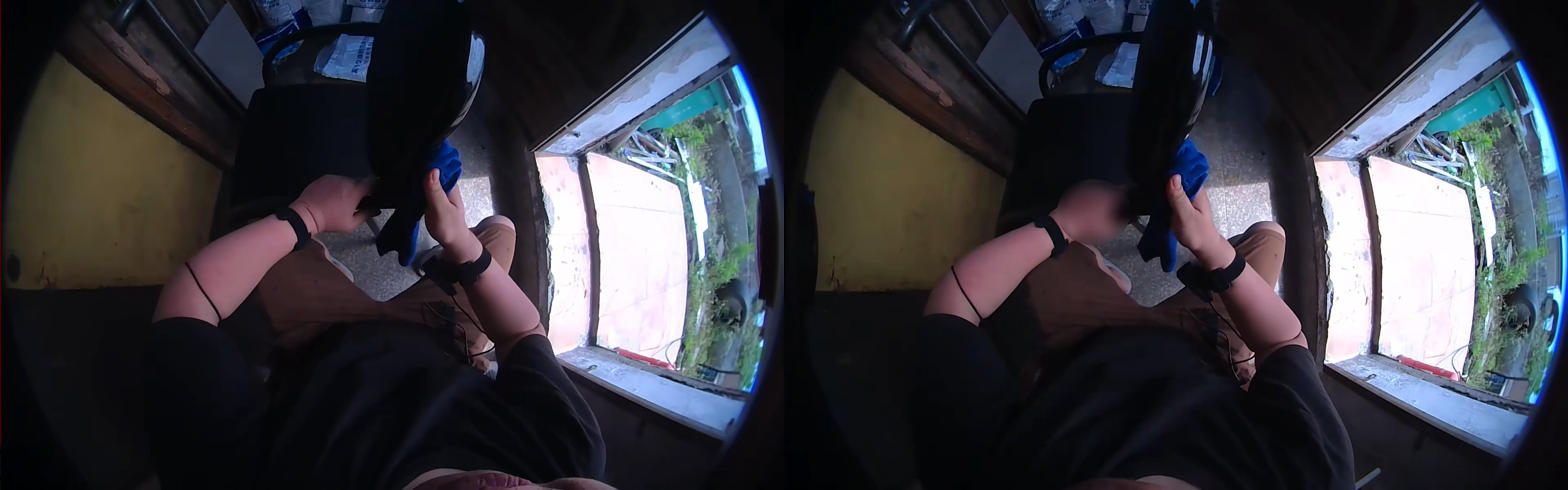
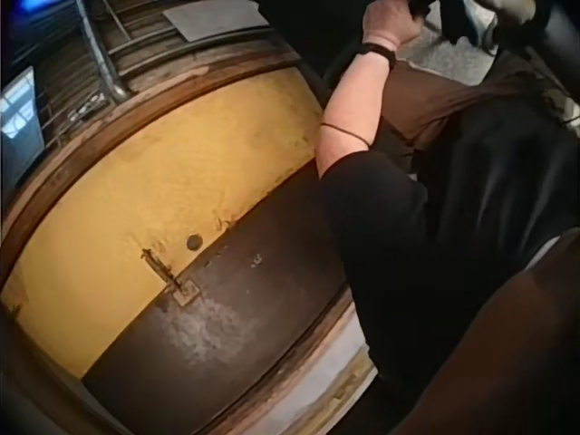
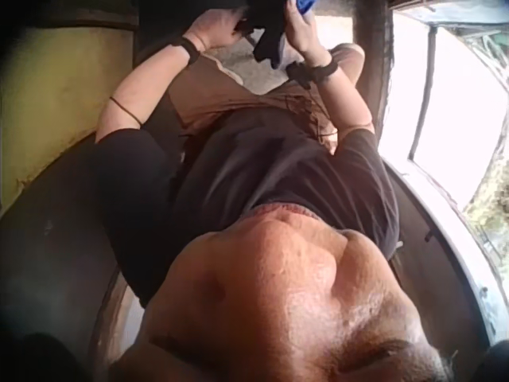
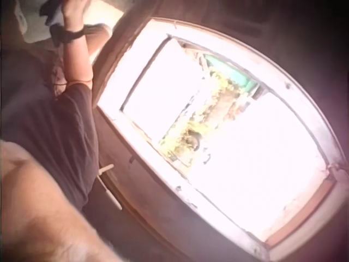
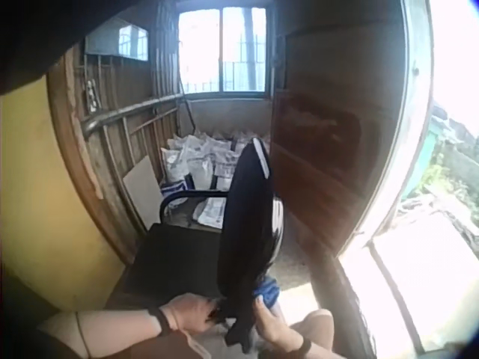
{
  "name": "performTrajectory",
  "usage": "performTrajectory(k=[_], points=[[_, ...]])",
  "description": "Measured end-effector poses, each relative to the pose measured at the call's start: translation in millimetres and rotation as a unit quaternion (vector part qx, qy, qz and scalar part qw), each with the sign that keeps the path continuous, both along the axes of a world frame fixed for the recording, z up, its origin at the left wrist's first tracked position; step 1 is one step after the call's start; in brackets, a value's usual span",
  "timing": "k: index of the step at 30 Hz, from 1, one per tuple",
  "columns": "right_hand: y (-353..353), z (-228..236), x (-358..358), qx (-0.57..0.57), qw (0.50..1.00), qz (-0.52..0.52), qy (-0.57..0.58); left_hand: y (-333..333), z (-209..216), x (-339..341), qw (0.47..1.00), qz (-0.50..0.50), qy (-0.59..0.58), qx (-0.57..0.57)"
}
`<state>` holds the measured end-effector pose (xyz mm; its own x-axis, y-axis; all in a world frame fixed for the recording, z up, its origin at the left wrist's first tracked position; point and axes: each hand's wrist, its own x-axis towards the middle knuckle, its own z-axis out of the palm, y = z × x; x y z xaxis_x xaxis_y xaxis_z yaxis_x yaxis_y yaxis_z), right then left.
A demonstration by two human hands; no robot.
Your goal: The person wipes the seat and frame of a chair with a cloth, then turns it over to wipe the underside. Finally, they wipe the backrest and the armrests of the chair.
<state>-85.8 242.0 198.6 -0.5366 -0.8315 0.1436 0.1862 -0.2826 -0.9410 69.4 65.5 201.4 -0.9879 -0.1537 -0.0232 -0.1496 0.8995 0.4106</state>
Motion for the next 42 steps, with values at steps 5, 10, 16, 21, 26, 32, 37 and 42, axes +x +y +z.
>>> performTrajectory(k=[5, 10, 16, 21, 26, 32, 37, 42], points=[[-18, 16, 4, 0.020, 0.996, -0.025, -0.083, 3, 5, 2, 1.000, 0.008, 0.011, -0.006], [-7, -43, 14, 0.153, 0.988, -0.004, 0.006, 2, -3, 5, 0.997, -0.014, 0.052, -0.052], [-7, -33, 12, 0.246, 0.966, 0.074, 0.009, 3, -1, 11, 0.999, -0.002, 0.018, -0.044], [-29, -8, 36, -0.001, 0.995, -0.074, -0.061, 1, -5, 8, 0.999, 0.008, 0.025, -0.045], [-35, -61, 48, 0.021, 0.962, -0.208, 0.178, 6, 0, 3, 0.995, -0.018, 0.076, -0.062], [-27, -58, 37, 0.147, 0.935, -0.173, 0.273, 12, 8, -2, 0.993, -0.023, 0.036, -0.106], [-20, -44, 43, 0.156, 0.936, -0.176, 0.263, 10, 4, 1, 0.990, -0.028, 0.028, -0.132], [-3, -47, 52, 0.139, 0.937, -0.182, 0.265, 16, 8, 10, 0.993, -0.043, 0.039, -0.106]])
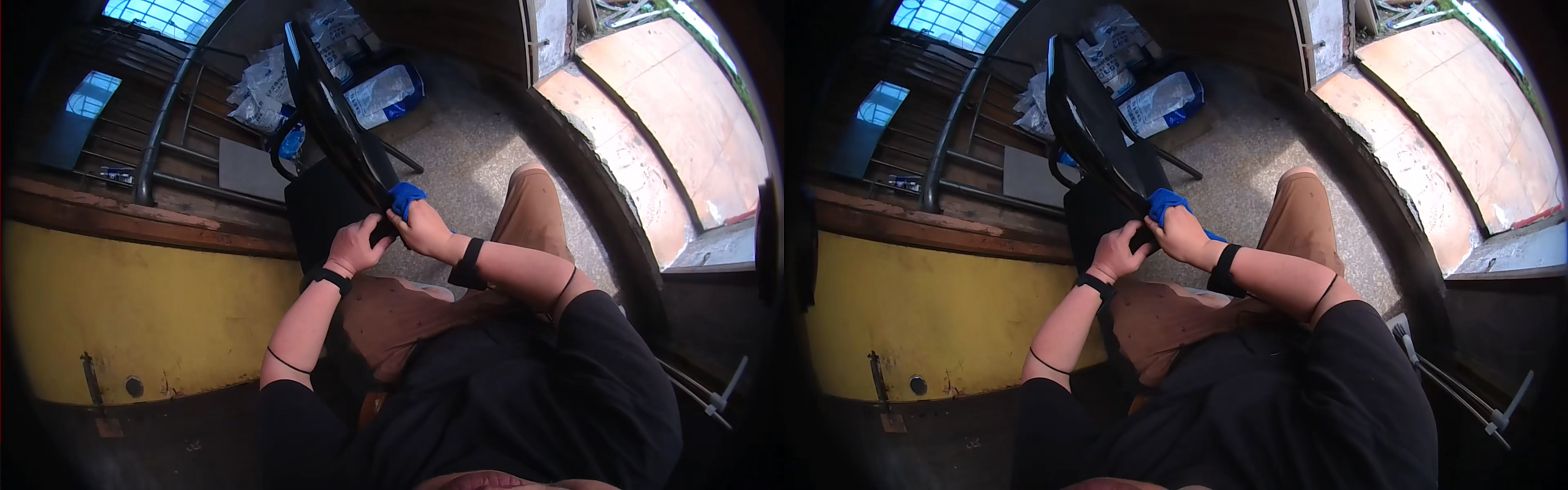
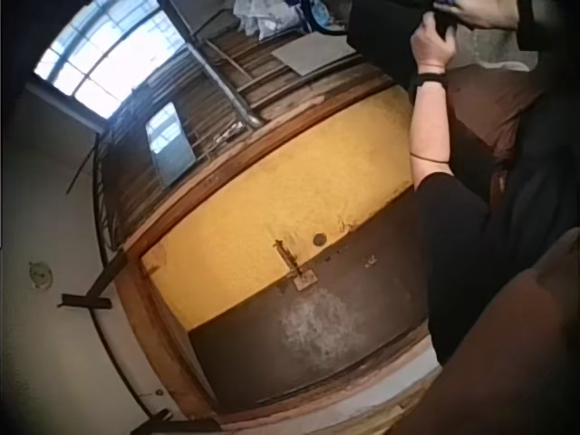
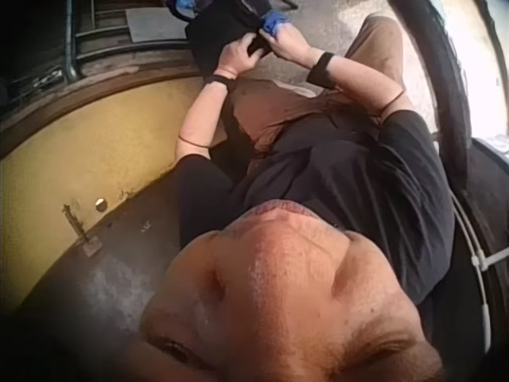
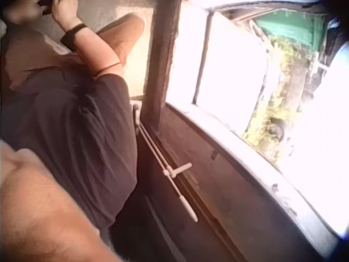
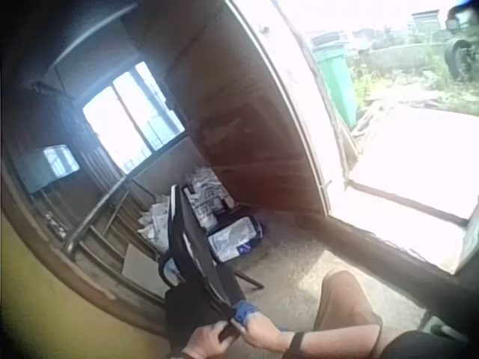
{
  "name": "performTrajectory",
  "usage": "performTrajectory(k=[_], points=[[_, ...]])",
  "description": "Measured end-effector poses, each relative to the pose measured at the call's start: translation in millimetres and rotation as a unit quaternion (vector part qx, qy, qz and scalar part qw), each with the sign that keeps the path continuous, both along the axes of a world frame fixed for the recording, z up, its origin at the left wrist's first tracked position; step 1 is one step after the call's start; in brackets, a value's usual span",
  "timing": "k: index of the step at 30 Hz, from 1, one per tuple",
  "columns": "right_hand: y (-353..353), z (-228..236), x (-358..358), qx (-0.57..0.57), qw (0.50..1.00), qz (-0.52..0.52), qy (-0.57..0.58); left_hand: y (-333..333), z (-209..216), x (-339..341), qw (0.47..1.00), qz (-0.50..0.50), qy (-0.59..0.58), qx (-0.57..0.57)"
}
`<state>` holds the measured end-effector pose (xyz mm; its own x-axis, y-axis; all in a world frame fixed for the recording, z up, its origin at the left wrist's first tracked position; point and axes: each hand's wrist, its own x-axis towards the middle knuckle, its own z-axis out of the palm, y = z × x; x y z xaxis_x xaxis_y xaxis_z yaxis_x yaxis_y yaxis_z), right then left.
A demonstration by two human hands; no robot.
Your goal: The person wipes the seat and frame of a chair with a cloth, then turns it over to wipe the underside. Finally, they wipe the backrest and the armrests of the chair.
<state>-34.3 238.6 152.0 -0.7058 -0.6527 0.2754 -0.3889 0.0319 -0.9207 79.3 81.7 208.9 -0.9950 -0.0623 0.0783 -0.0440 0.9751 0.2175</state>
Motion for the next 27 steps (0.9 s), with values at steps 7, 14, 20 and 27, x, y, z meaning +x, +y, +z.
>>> performTrajectory(k=[7, 14, 20, 27], points=[[45, -5, 21, -0.120, 0.967, 0.160, -0.157, 11, 8, 47, 0.997, -0.051, -0.001, 0.058], [-9, 82, -31, -0.347, 0.891, 0.278, 0.094, -5, -11, 58, 0.994, -0.070, -0.075, 0.037], [-36, 68, -37, -0.319, 0.894, 0.285, -0.135, 8, 4, 56, 0.991, -0.014, -0.115, 0.061], [-63, -6, -40, -0.072, 0.901, 0.314, -0.289, 7, 6, 53, 0.996, -0.068, -0.044, 0.035]])
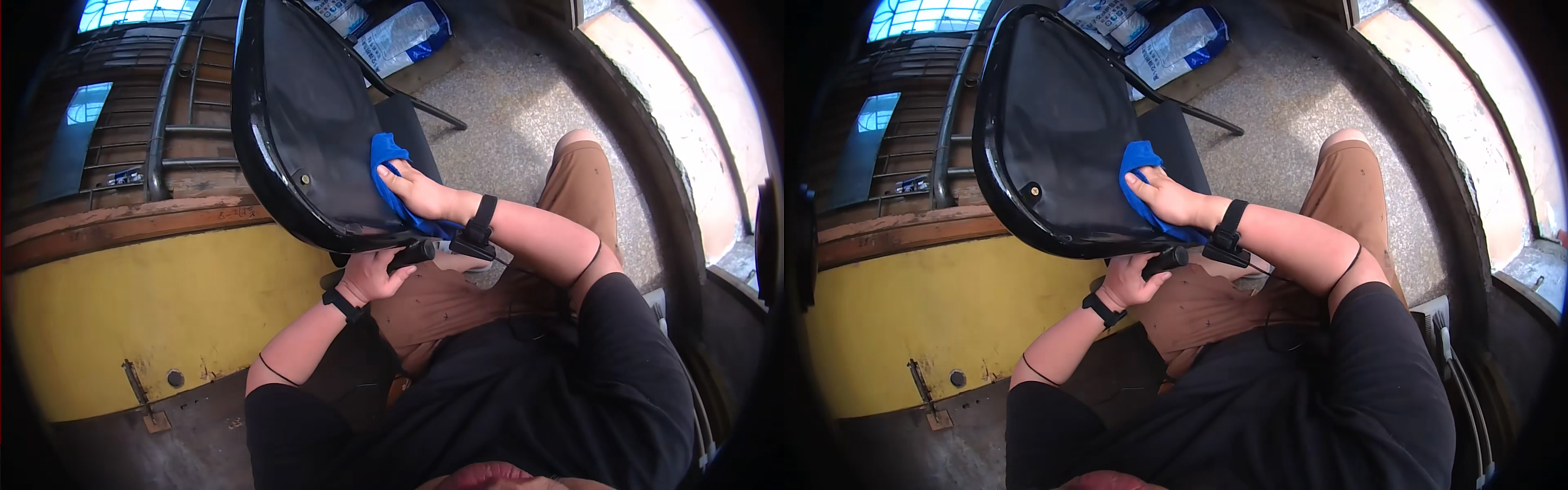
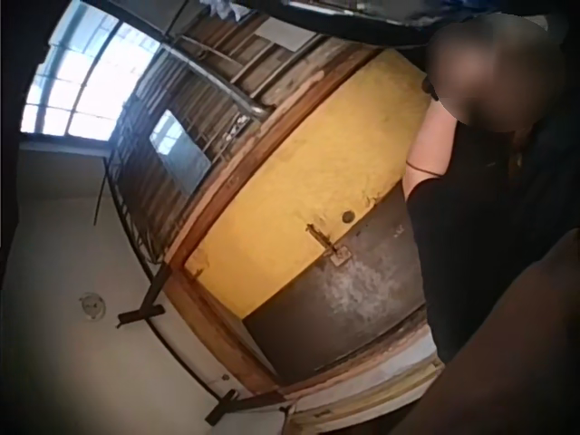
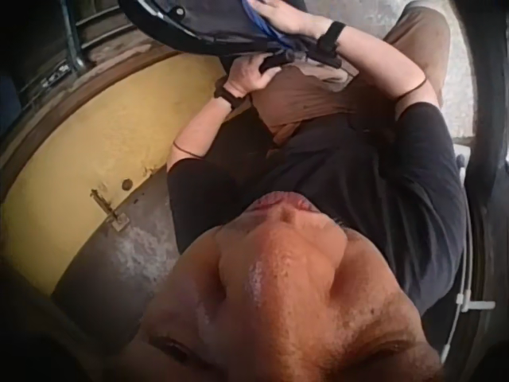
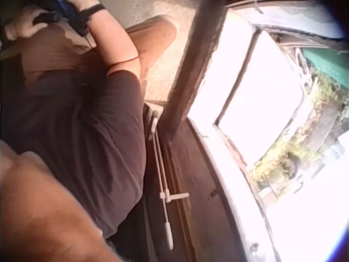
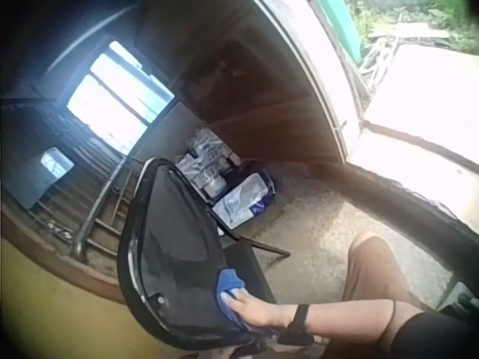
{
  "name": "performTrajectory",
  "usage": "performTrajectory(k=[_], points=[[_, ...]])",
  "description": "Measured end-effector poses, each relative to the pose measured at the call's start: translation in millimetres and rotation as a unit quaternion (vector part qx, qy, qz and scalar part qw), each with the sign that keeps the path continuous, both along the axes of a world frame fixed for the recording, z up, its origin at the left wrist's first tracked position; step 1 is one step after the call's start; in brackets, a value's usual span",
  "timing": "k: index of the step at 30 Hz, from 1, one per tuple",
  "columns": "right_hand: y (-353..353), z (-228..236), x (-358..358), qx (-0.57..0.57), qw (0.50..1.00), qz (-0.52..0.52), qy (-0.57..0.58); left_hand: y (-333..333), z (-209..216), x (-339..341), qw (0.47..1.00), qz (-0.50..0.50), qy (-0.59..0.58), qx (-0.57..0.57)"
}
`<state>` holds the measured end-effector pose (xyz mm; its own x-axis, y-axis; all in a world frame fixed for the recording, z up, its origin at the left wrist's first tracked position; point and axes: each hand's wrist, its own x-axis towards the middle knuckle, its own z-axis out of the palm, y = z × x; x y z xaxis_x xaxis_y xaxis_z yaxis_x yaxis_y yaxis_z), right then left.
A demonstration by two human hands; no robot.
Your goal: The person wipes the seat and frame of a chair with a cloth, then turns it over to wipe the underside. Finally, they wipe the backrest and the armrests of the chair.
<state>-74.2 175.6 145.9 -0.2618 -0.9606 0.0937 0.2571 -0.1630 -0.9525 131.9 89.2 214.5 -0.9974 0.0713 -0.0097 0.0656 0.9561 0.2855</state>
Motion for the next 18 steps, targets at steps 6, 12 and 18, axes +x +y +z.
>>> performTrajectory(k=[6, 12, 18], points=[[14, 105, -19, -0.316, 0.930, -0.164, 0.089, -4, -6, 0, 1.000, -0.002, -0.019, -0.014], [0, 121, -25, -0.394, 0.900, -0.166, 0.085, -1, -1, -2, 1.000, 0.002, -0.022, -0.008], [-49, -30, -9, -0.022, 0.966, -0.254, 0.030, 2, -2, -17, 1.000, -0.017, -0.008, 0.000]])
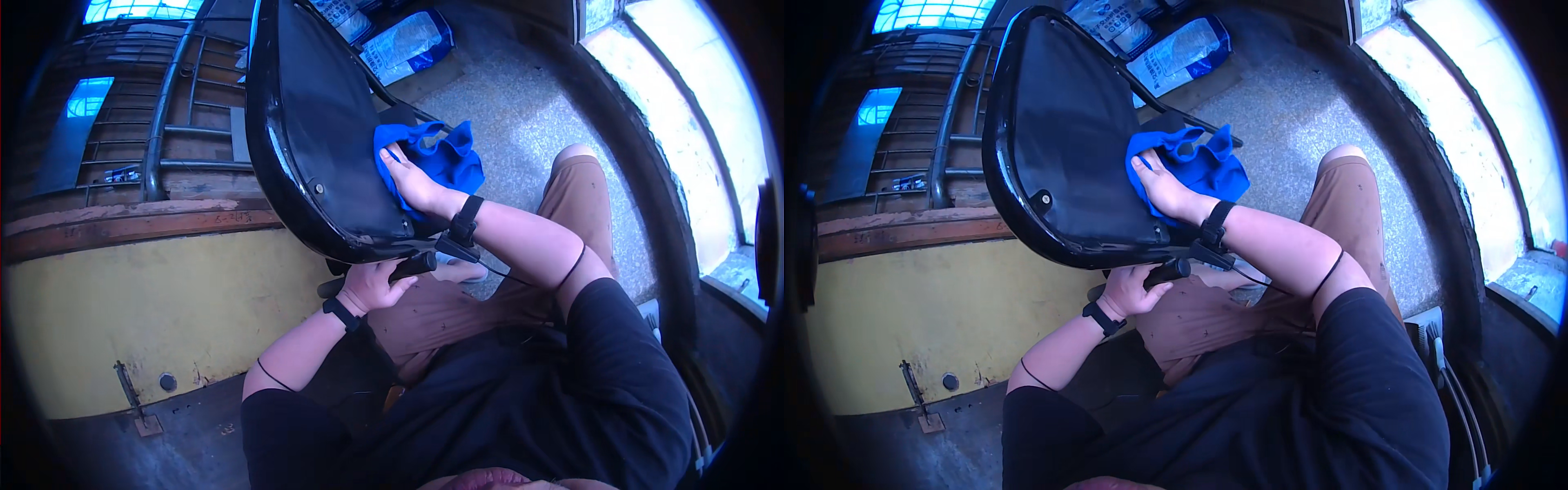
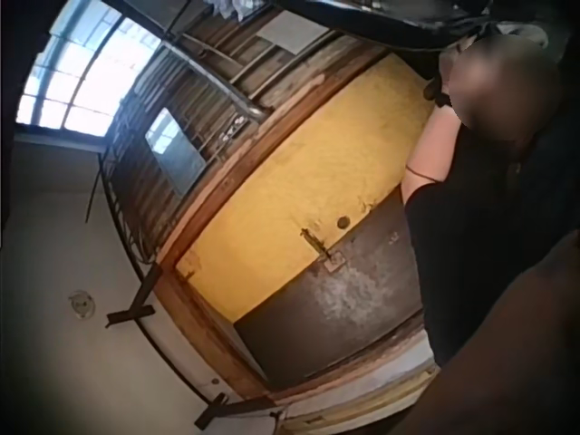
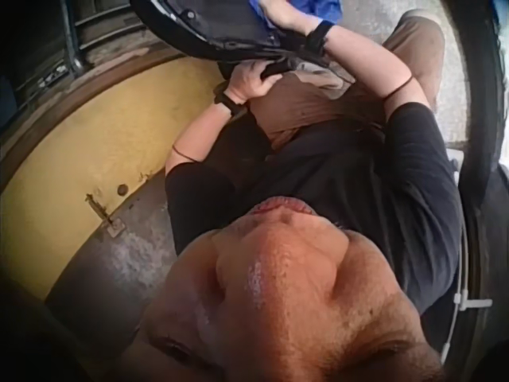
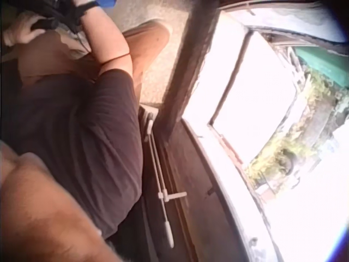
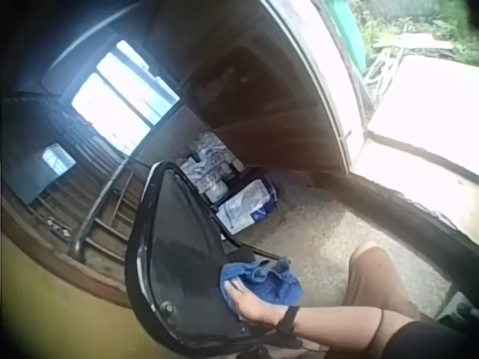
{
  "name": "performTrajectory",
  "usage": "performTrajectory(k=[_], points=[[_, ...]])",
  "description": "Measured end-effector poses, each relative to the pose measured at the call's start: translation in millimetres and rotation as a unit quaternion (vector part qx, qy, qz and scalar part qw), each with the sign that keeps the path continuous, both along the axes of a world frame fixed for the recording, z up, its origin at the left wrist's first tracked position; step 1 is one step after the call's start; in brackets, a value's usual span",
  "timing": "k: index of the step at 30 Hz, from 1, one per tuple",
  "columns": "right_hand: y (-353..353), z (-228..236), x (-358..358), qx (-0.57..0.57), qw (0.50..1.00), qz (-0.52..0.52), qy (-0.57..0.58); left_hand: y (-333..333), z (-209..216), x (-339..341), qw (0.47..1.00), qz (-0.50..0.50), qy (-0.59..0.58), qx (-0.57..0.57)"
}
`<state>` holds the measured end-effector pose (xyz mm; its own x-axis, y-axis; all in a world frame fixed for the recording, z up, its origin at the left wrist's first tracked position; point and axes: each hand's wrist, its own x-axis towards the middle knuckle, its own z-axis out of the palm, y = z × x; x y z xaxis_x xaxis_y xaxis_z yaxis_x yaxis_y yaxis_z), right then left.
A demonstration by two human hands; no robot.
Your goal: The person wipes the seat and frame of a chair with a cloth, then turns it over to wipe the underside. Finally, they wipe the backrest and the armrests of the chair.
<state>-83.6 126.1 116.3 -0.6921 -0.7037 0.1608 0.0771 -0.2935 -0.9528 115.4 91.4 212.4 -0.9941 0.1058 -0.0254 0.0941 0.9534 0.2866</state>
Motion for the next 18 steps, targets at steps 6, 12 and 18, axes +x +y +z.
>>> performTrajectory(k=[6, 12, 18], points=[[25, 23, 18, -0.092, 0.838, 0.267, -0.467, -4, 0, 12, 1.000, 0.013, 0.013, -0.010], [47, 78, 11, -0.069, 0.978, 0.136, -0.142, 6, 4, 10, 0.999, 0.021, 0.030, -0.025], [73, 201, -12, -0.279, 0.952, 0.114, -0.046, -2, -1, 21, 0.999, 0.032, 0.037, -0.006]])
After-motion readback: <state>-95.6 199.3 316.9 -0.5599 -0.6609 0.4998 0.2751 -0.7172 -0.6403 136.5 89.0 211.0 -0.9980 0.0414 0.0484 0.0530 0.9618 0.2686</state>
